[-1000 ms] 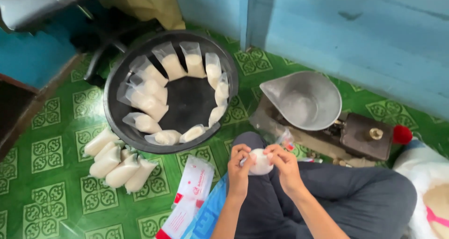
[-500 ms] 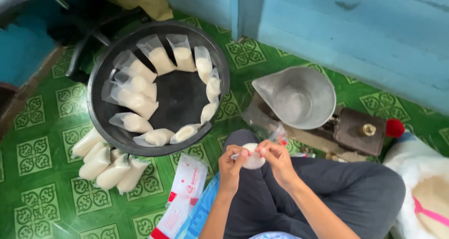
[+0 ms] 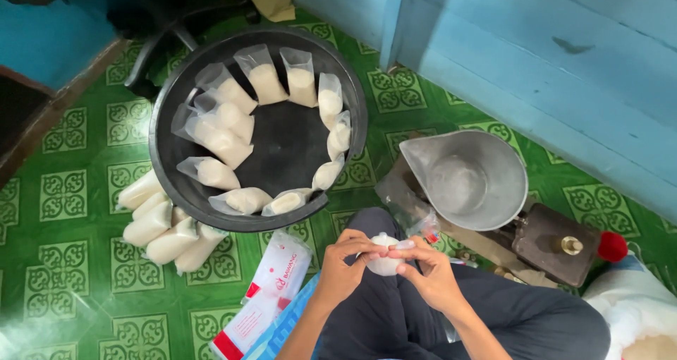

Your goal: Tying knots in plastic bags filled with liquid and organizing them in a circular container.

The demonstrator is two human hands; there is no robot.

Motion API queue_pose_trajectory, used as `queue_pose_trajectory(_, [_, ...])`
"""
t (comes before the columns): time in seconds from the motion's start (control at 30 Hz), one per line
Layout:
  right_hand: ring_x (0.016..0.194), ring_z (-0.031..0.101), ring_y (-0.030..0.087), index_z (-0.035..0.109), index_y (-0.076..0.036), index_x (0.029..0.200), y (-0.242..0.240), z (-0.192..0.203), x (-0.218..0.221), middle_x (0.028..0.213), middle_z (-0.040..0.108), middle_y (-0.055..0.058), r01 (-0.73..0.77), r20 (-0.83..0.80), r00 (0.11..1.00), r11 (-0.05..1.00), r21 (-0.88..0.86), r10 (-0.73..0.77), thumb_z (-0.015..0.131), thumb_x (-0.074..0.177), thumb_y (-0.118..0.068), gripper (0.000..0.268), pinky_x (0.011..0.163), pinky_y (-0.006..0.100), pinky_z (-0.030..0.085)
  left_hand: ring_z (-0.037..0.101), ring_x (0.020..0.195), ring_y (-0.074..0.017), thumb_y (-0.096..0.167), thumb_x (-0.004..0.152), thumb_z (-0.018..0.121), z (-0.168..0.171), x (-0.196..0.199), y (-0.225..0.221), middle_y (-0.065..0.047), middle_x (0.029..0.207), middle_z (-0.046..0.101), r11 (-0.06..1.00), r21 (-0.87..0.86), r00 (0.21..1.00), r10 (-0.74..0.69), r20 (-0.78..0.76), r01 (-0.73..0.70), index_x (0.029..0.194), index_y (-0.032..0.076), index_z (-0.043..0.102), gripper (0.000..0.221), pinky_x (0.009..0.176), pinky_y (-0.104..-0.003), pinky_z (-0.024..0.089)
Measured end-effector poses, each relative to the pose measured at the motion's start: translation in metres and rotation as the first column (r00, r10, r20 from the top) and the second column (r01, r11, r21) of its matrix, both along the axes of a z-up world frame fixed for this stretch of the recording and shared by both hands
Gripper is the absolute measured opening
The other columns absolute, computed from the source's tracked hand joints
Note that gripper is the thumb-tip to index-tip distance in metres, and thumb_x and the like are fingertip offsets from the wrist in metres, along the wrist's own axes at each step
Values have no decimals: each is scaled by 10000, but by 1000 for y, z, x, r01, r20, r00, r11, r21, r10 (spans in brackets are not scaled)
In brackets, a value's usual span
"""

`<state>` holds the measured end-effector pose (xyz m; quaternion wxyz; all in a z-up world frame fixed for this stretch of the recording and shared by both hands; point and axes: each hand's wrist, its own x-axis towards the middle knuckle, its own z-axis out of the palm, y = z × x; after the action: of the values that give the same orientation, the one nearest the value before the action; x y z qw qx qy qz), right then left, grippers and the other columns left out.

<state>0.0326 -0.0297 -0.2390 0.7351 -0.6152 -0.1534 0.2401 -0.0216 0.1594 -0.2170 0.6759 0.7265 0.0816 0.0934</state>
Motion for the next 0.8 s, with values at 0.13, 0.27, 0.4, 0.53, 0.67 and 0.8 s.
queue_pose_trajectory(0.13, [745, 533, 153, 780, 8, 848, 13, 20, -2, 819, 621, 52, 153, 115, 985, 963, -222, -130, 661, 805, 14, 127, 699, 239, 410, 604, 972, -169, -24, 789, 708, -13, -1, -6, -65, 1166, 588, 991, -118, 998, 68, 8, -66, 792, -10, 697, 18, 903, -283, 470])
queue_pose_trajectory(0.27, [787, 570, 158, 740, 29, 847, 22, 18, -5, 867, 638, 65, 190, 100, 979, 968, -165, -176, 633, 839, 26, 108, 741, 241, 450, 633, 808, -151, -29, 813, 716, -6, 0, -7, -63, 924, 620, 982, -173, 997, 77, -5, -77, 912, -12, 676, 107, 782, -253, 527])
queue_pose_trajectory(0.4, [761, 541, 124, 630, -21, 1044, 24, 11, -5, 851, 606, 48, 231, -9, 972, 965, -122, -233, 592, 851, 79, 221, 706, 233, 439, 553, 764, -140, -54, 749, 718, 5, 0, -7, -34, 894, 602, 996, -23, 996, 87, 18, -87, 819, 23, 709, 104, 681, -247, 459])
queue_pose_trajectory(0.53, [790, 631, 117, 556, -25, 1111, 20, 3, 1, 850, 695, 75, 227, -62, 972, 973, -29, -229, 642, 838, 88, 307, 739, 230, 485, 549, 806, -161, -61, 714, 707, 27, 3, -6, -4, 775, 646, 992, 119, 991, 19, 136, -36, 787, 39, 696, 125, 706, -266, 463])
queue_pose_trajectory(0.67, [674, 565, 106, 732, 46, 922, 18, 13, 1, 803, 702, 78, 243, 4, 969, 946, -213, -248, 691, 826, 33, 105, 612, 213, 464, 560, 782, -165, -64, 687, 720, 30, 2, -6, -4, 767, 658, 986, 163, 986, 7, 169, -35, 773, 42, 704, 138, 705, -270, 476])
queue_pose_trajectory(0.8, [742, 578, 119, 744, 18, 960, 22, 33, -9, 906, 712, 50, 228, 154, 969, 935, -272, -191, 625, 819, 49, 187, 654, 216, 455, 577, 711, -178, -11, 702, 730, 32, 0, -14, -48, 796, 618, 978, 165, 984, 104, 145, -127, 805, 50, 695, 124, 666, -277, 491])
